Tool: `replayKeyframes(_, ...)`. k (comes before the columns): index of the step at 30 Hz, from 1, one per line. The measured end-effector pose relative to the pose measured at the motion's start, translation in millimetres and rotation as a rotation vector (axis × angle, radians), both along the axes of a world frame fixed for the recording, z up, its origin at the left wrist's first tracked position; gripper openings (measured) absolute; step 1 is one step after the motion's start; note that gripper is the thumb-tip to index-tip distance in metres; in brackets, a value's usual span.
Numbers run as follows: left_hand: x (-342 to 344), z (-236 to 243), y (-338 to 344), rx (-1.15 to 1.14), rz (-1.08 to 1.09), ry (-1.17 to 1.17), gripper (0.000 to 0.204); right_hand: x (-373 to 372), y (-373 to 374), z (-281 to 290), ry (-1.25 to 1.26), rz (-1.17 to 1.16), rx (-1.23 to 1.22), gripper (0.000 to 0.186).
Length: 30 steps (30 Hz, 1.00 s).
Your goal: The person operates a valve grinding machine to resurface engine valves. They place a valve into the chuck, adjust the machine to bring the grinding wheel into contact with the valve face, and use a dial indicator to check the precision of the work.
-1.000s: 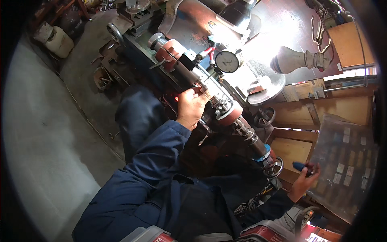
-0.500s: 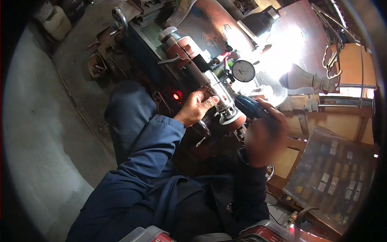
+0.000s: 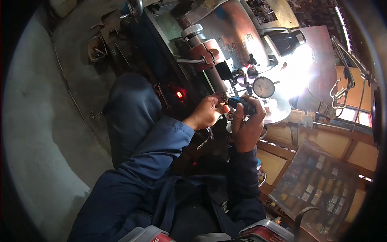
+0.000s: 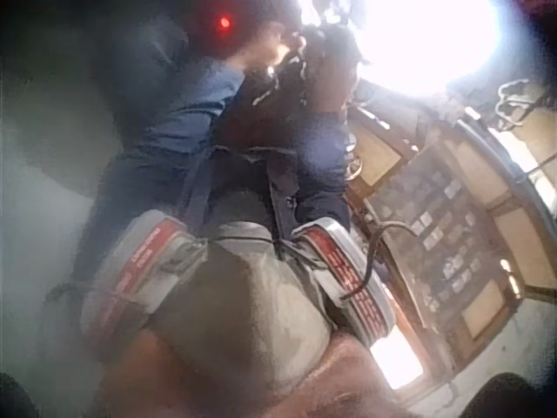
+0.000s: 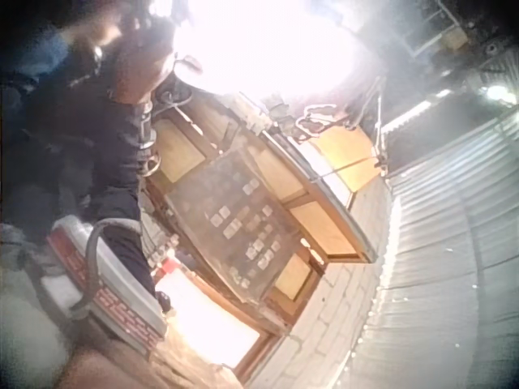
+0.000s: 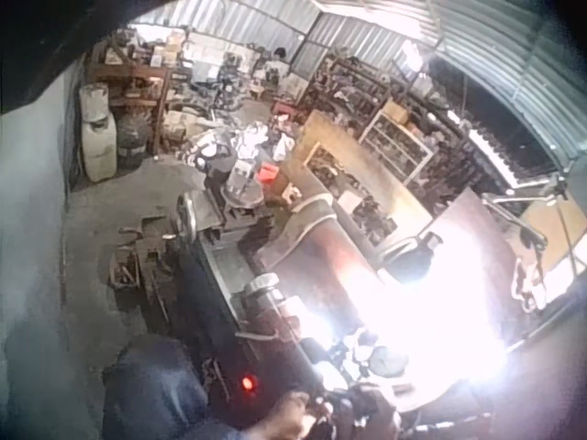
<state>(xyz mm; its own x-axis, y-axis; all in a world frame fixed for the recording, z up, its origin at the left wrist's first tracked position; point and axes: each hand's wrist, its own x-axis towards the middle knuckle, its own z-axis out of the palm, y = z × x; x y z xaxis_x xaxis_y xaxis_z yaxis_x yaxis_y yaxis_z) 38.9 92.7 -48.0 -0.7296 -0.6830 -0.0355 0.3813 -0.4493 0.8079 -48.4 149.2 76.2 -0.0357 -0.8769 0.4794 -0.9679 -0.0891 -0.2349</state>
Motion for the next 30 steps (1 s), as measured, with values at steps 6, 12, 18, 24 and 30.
replayKeyframes(6,-1.6,5.7,5.1,0.101,0.047,0.163,0.019,28.0,-4.5,19.7,-0.196,0.170,-0.439,0.036)
replayKeyframes(12,-3.6,1.9,4.1,0.068,0.057,0.106,0.020,7.8,7.3,20.6,0.014,-0.008,-0.074,0.034)
replayKeyframes(18,-7.1,-0.7,5.2,0.222,0.018,0.267,0.024,6.3,86.1,94.4,-0.280,-0.351,-0.684,0.036)
replayKeyframes(24,-6.9,1.1,5.7,0.185,0.053,0.240,0.025,-90.6,260.8,101.1,-0.671,-0.667,-0.385,0.017)
replayKeyframes(30,-1.7,20.7,9.8,0.264,0.082,0.125,0.020,-121.9,387.3,26.6,-0.667,-1.088,0.417,0.039)
